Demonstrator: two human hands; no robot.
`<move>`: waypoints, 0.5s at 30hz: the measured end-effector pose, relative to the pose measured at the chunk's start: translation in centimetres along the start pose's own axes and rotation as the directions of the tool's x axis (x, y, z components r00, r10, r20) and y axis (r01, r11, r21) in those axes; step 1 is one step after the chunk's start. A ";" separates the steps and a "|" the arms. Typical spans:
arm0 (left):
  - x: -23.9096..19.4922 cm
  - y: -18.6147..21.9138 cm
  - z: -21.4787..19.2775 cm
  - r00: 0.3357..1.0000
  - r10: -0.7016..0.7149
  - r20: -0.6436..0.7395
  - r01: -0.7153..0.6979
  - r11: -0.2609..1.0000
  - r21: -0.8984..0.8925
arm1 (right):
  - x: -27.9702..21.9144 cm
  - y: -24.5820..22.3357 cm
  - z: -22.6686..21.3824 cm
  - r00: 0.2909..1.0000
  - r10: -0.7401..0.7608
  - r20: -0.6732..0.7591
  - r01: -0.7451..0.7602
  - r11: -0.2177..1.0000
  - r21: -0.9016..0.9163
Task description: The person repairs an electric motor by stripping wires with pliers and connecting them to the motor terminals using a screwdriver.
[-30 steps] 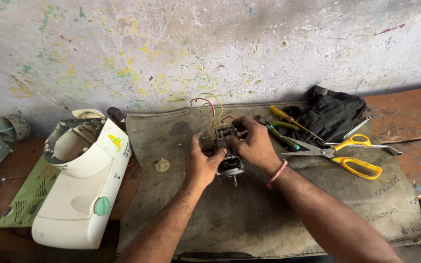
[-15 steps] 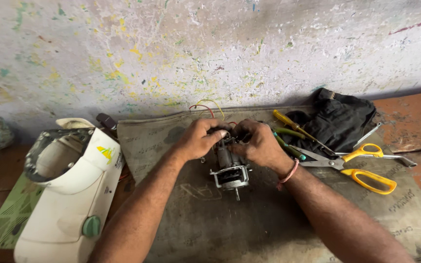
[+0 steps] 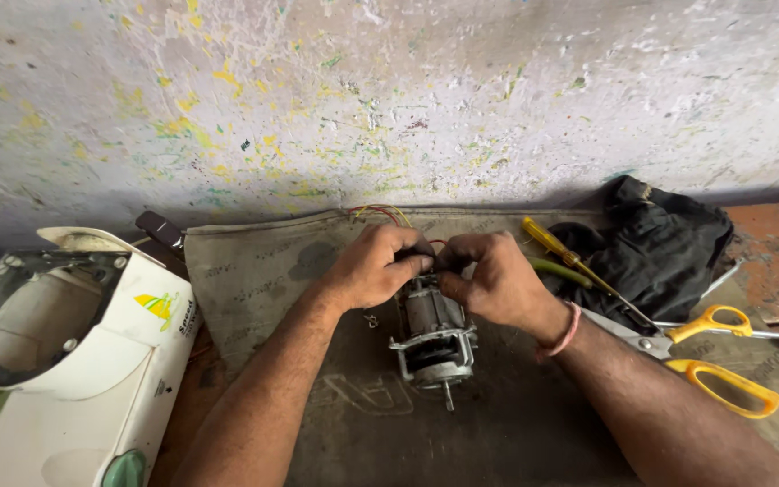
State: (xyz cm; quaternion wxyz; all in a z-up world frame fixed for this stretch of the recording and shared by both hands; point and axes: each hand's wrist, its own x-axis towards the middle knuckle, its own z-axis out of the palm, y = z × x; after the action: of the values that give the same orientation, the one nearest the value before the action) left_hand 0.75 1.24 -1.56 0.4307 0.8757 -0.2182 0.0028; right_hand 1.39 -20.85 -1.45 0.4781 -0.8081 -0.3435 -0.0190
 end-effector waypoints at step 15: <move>-0.4 -0.1 1.0 0.986 0.118 -0.121 -0.123 0.992 -0.037 | 0.6 -0.4 0.0 0.950 -0.308 0.059 0.314 0.927 -0.204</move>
State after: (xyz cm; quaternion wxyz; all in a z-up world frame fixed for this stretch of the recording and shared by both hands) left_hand 0.24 0.70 -2.37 0.4610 0.8496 -0.2446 0.0761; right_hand 1.58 -20.39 -0.94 0.3762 -0.7898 -0.4692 -0.1206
